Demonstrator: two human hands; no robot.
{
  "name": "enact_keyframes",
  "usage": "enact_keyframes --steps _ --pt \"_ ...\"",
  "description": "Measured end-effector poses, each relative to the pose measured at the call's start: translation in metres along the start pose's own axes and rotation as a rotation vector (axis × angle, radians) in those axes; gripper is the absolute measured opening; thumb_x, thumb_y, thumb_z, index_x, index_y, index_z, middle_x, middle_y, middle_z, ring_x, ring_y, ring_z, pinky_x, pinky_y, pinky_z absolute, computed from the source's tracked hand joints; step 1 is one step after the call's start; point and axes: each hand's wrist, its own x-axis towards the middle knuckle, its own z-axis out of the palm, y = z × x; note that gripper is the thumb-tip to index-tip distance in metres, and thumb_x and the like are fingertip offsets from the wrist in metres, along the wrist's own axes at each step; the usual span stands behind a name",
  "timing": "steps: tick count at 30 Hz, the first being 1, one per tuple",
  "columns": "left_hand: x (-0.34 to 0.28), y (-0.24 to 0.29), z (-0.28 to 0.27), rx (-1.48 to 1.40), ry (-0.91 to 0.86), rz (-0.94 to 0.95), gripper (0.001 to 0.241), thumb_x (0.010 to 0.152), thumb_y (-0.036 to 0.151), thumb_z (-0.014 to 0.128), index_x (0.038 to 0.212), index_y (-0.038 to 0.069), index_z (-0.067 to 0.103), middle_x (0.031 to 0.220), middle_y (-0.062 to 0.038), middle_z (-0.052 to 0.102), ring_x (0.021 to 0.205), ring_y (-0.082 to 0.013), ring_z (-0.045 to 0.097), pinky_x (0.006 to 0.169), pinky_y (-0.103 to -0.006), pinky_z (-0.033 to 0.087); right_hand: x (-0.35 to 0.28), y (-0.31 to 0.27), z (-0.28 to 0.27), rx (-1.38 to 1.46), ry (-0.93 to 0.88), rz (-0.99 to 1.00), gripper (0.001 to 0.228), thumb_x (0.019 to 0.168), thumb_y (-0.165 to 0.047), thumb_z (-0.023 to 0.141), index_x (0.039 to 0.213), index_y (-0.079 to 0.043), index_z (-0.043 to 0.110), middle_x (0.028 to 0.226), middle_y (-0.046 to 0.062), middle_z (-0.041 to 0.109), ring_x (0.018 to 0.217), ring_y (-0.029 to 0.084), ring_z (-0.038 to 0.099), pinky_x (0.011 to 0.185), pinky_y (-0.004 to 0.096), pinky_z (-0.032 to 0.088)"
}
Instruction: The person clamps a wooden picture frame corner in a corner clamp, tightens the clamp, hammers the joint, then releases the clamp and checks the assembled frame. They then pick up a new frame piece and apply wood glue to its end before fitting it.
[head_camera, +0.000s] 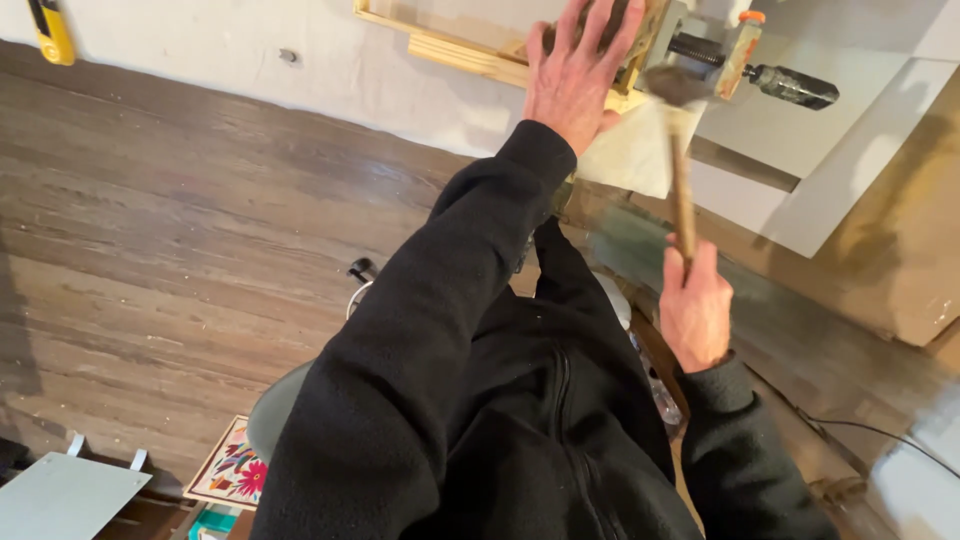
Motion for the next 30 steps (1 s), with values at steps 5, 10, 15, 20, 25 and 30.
enact_keyframes --steps 5,10,15,20,25,30 --pt "-0.003 -0.004 0.003 0.018 -0.017 -0.006 0.127 0.058 0.039 0.098 0.16 0.02 0.025 0.155 -0.01 0.036 0.142 -0.0351 0.036 0.107 -0.0627 0.035 -0.002 -0.007 -0.01 -0.079 -0.045 0.023 0.019 0.113 -0.016 0.055 0.127 -0.005 0.062 0.084 0.02 0.068 0.073 0.04 0.07 0.064 0.044 0.053" --pt "-0.002 0.001 -0.002 0.013 -0.029 -0.012 0.127 0.06 0.042 0.099 0.16 0.02 0.025 0.156 -0.008 0.036 0.139 -0.0349 0.036 0.109 -0.0636 0.035 0.001 -0.001 -0.008 0.001 0.064 -0.014 0.023 0.109 -0.014 0.051 0.129 -0.007 0.06 0.081 0.022 0.066 0.068 0.039 0.068 0.067 0.047 0.055" --pt "-0.002 0.006 -0.019 -0.015 -0.052 -0.017 0.128 0.053 0.036 0.097 0.159 0.018 0.027 0.158 -0.01 0.035 0.142 -0.0338 0.037 0.107 -0.0593 0.037 0.006 -0.013 -0.013 -0.154 -0.113 -0.041 0.021 0.112 -0.017 0.058 0.127 -0.003 0.06 0.086 0.025 0.066 0.077 0.043 0.065 0.061 0.049 0.05" --pt "-0.003 0.005 -0.013 -0.003 0.006 -0.005 0.126 0.056 0.038 0.098 0.158 0.019 0.027 0.155 -0.009 0.034 0.14 -0.0347 0.037 0.107 -0.0631 0.035 0.0 -0.003 -0.011 0.016 0.032 -0.056 0.019 0.11 -0.013 0.053 0.125 -0.006 0.06 0.08 0.022 0.065 0.069 0.037 0.068 0.068 0.046 0.055" --pt "-0.001 0.002 -0.014 0.042 -0.063 -0.04 0.126 0.057 0.034 0.098 0.16 0.02 0.027 0.154 -0.008 0.035 0.142 -0.034 0.037 0.108 -0.0627 0.035 0.008 0.009 -0.017 -0.247 -0.139 0.047 0.016 0.117 -0.017 0.062 0.119 -0.001 0.06 0.084 0.021 0.065 0.07 0.038 0.069 0.061 0.043 0.048" --pt "-0.003 -0.001 -0.004 -0.003 -0.026 0.006 0.128 0.056 0.037 0.097 0.16 0.018 0.025 0.161 -0.01 0.03 0.142 -0.0342 0.036 0.108 -0.0608 0.035 0.007 0.009 -0.012 -0.043 0.041 -0.103 0.019 0.11 -0.011 0.057 0.127 -0.003 0.062 0.08 0.019 0.065 0.064 0.028 0.065 0.064 0.04 0.054"
